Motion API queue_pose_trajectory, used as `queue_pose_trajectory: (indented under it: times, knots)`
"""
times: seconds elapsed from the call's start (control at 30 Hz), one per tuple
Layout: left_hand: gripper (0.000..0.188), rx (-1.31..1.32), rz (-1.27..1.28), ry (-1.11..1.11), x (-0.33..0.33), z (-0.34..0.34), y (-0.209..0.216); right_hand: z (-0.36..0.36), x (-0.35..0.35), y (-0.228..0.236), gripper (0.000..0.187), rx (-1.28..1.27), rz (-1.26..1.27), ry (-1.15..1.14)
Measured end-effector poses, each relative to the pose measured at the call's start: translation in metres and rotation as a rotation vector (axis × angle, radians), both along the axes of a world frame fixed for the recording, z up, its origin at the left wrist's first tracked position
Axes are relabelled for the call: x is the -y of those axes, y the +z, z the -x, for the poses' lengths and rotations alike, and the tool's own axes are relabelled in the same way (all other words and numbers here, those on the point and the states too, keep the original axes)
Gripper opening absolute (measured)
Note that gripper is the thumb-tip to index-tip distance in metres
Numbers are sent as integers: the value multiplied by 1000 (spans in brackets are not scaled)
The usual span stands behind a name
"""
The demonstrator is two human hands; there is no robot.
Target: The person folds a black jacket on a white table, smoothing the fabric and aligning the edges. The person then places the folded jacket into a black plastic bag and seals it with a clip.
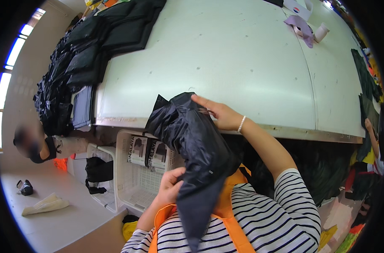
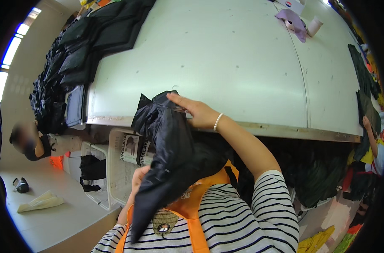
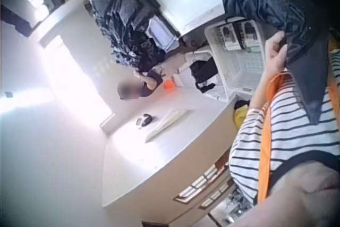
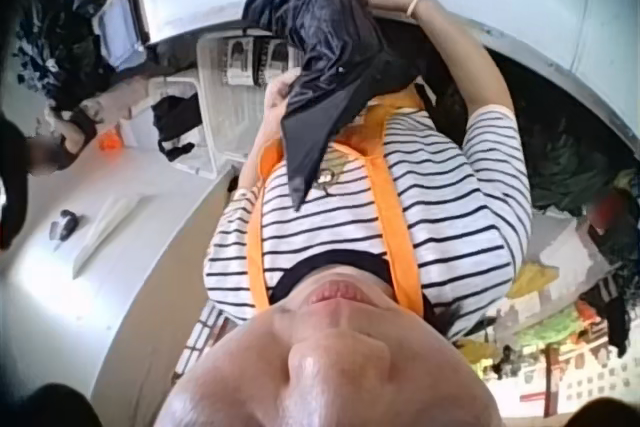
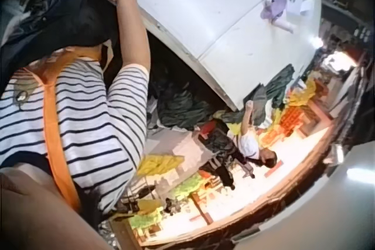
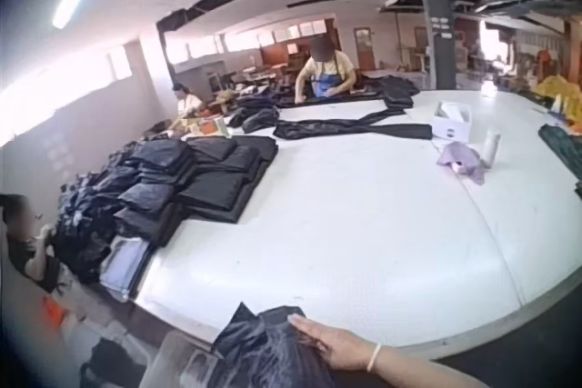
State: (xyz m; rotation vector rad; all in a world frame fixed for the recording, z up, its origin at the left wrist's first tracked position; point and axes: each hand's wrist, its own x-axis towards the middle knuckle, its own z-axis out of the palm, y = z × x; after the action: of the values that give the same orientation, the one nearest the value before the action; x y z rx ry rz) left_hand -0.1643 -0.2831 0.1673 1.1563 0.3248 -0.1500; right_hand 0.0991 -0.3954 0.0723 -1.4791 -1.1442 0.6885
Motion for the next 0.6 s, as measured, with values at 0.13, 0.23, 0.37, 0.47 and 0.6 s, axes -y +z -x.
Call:
queue_pose_trajectory:
  times: [0.13,0.23,0.37,0.47,0.6]
  knots:
    - [39,31,81,-126,-14,66,-1,78,-16,-22,60,36,127,165]
    - [49,-68,11,80,-21,102,0,105,29,-36,41,296,225,-121]
    - [87,18,-85,-165,-37,122,-17,134,141,7,39,563,358,-527]
    - [84,35,-806,-455,-26,131,-16,188,187,71,33,423,418,-705]
    - [47,137,-1160,-531,-22,117,1,232,211,149,28,519,525,-814]
